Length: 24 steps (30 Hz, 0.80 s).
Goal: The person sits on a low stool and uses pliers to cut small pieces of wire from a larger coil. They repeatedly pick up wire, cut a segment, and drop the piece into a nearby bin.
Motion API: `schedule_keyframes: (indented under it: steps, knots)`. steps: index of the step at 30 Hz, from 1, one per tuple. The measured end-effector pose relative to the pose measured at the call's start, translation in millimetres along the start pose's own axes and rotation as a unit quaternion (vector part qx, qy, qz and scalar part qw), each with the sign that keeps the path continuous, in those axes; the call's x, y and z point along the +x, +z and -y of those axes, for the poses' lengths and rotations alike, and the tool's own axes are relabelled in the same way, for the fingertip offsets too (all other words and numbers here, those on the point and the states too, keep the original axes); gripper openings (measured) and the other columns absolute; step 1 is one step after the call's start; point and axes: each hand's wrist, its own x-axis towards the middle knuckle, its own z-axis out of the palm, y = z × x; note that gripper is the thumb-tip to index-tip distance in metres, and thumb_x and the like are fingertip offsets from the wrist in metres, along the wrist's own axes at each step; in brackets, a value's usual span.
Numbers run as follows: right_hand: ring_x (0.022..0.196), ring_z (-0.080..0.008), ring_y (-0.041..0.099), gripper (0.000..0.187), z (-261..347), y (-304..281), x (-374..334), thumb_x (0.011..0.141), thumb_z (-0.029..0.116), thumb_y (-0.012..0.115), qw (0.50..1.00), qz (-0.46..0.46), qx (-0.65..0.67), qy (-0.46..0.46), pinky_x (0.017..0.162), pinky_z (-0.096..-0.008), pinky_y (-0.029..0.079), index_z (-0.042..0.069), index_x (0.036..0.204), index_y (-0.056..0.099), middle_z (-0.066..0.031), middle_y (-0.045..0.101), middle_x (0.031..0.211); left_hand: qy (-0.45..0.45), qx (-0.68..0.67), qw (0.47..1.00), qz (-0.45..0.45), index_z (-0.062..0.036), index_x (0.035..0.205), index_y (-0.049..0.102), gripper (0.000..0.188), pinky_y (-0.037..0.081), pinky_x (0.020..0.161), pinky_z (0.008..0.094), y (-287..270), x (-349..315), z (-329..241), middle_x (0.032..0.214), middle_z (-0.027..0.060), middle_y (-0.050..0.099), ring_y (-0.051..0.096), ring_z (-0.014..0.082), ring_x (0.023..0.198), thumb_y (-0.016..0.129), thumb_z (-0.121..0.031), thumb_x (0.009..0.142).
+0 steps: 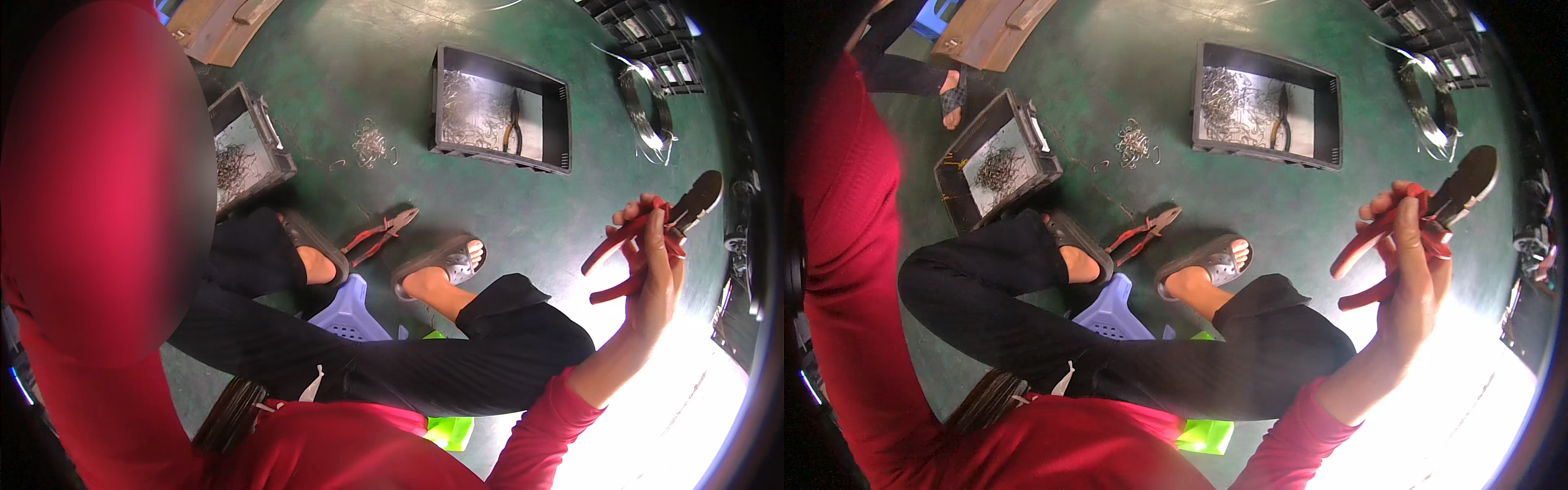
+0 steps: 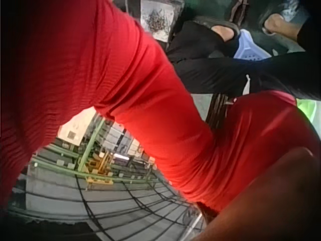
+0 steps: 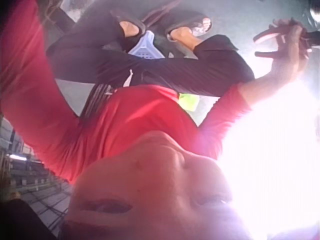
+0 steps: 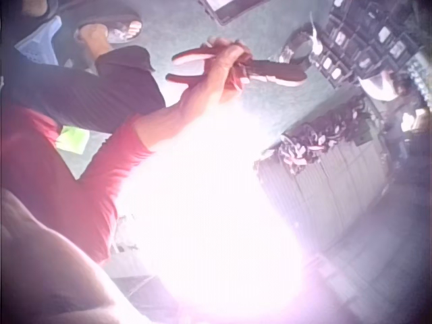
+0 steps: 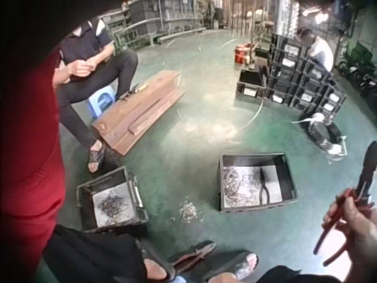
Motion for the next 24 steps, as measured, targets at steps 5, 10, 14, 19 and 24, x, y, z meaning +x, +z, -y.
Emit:
schedule_keyframes:
  steps: [5, 10, 14, 19, 24]
  knots:
    - [0.088, -0.0176, 0.060, 0.034, 2, 6, -2, 0.095, 0.028, 0.060, 1.000, 0.002, -0.004, 0.003, 0.084, -0.0360, 0.048, -0.002, 0.112, 0.057, -0.0076, 0.062, 0.093, -0.010, 0.049, 0.998, 0.035, -0.0061, 0.104, 0.067, 0.034, 0.048, 0.071, 0.0260, -8, -29, -23, 0.087, 0.0020, 0.068, 0.061, 0.0093, 0.079, 0.060, -0.038, 0.092]
    - [0.088, -0.0171, 0.060, 0.035, 5, 10, -2, 0.095, 0.028, 0.059, 1.000, -0.010, -0.012, 0.001, 0.083, -0.0355, 0.047, -0.002, 0.113, 0.057, -0.0073, 0.063, 0.093, -0.020, 0.076, 0.996, 0.040, -0.0062, 0.103, 0.067, 0.033, 0.048, 0.069, 0.0255, -18, -49, -35, 0.085, 0.0016, 0.068, 0.061, 0.0090, 0.078, 0.060, -0.037, 0.092]
    - [0.088, -0.0164, 0.060, 0.035, 6, 17, -5, 0.096, 0.029, 0.059, 1.000, 0.001, -0.003, -0.005, 0.082, -0.0349, 0.047, -0.002, 0.112, 0.057, -0.0069, 0.063, 0.093, -0.026, 0.102, 0.993, 0.046, -0.0063, 0.102, 0.067, 0.032, 0.047, 0.068, 0.0251, -26, -59, -47, 0.084, 0.0013, 0.067, 0.060, 0.0088, 0.077, 0.060, -0.036, 0.092]
    - [0.087, -0.0157, 0.060, 0.035, 8, 23, -6, 0.095, 0.029, 0.060, 1.000, 0.010, -0.005, -0.016, 0.082, -0.0344, 0.048, -0.002, 0.111, 0.058, -0.0067, 0.063, 0.092, -0.037, 0.116, 0.992, 0.047, -0.0064, 0.102, 0.067, 0.031, 0.047, 0.067, 0.0247, -29, -69, -56, 0.083, 0.0009, 0.067, 0.060, 0.0086, 0.075, 0.060, -0.035, 0.093]
    - [0.088, -0.0154, 0.060, 0.035, 11, 26, -9, 0.095, 0.029, 0.060, 1.000, 0.013, -0.002, -0.020, 0.083, -0.0343, 0.048, -0.002, 0.111, 0.058, -0.0065, 0.063, 0.092, -0.032, 0.136, 0.989, 0.044, -0.0065, 0.101, 0.066, 0.030, 0.046, 0.066, 0.0242, -37, -71, -63, 0.082, 0.0005, 0.066, 0.059, 0.0083, 0.074, 0.060, -0.035, 0.093]
